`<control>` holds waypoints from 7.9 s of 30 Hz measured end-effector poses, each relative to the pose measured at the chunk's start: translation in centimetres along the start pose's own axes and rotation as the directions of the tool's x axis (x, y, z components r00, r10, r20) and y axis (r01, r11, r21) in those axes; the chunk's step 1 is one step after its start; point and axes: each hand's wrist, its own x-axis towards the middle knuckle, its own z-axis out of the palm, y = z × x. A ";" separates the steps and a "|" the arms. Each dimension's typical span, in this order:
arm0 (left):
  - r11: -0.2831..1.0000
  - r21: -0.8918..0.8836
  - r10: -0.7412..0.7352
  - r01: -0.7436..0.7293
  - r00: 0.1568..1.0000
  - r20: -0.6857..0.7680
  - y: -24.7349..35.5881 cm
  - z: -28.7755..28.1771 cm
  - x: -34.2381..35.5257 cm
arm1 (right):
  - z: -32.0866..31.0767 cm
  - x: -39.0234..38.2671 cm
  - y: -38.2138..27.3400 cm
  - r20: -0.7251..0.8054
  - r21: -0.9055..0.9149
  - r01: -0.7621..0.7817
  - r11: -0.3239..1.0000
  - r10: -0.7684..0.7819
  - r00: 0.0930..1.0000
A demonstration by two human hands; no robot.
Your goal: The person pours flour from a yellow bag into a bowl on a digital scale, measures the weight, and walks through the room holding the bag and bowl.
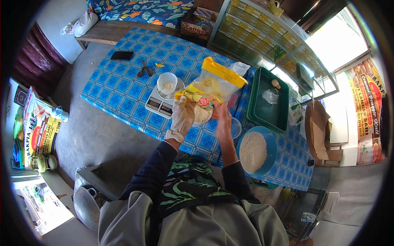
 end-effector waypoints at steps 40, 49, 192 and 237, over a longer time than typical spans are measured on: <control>0.853 0.223 -0.506 0.471 0.852 0.136 7.8 -2.2 7.2 | 7.4 -2.5 -5.4 -0.435 -0.668 0.319 0.673 -0.700 0.566; 0.760 0.594 -0.506 0.262 0.813 0.289 6.9 -0.1 7.0 | 12.5 -4.6 -11.1 0.159 -0.987 0.121 -0.103 -0.695 0.702; 0.823 -0.271 -0.524 0.500 0.851 -0.023 -0.1 4.9 -5.0 | 1.4 -12.6 -9.6 -0.302 -0.629 -0.259 0.733 0.077 0.950; 0.402 0.368 -0.905 0.839 0.304 0.297 -9.1 13.9 -14.6 | -3.7 -18.6 -11.1 -0.703 -0.646 0.097 0.757 -0.639 0.312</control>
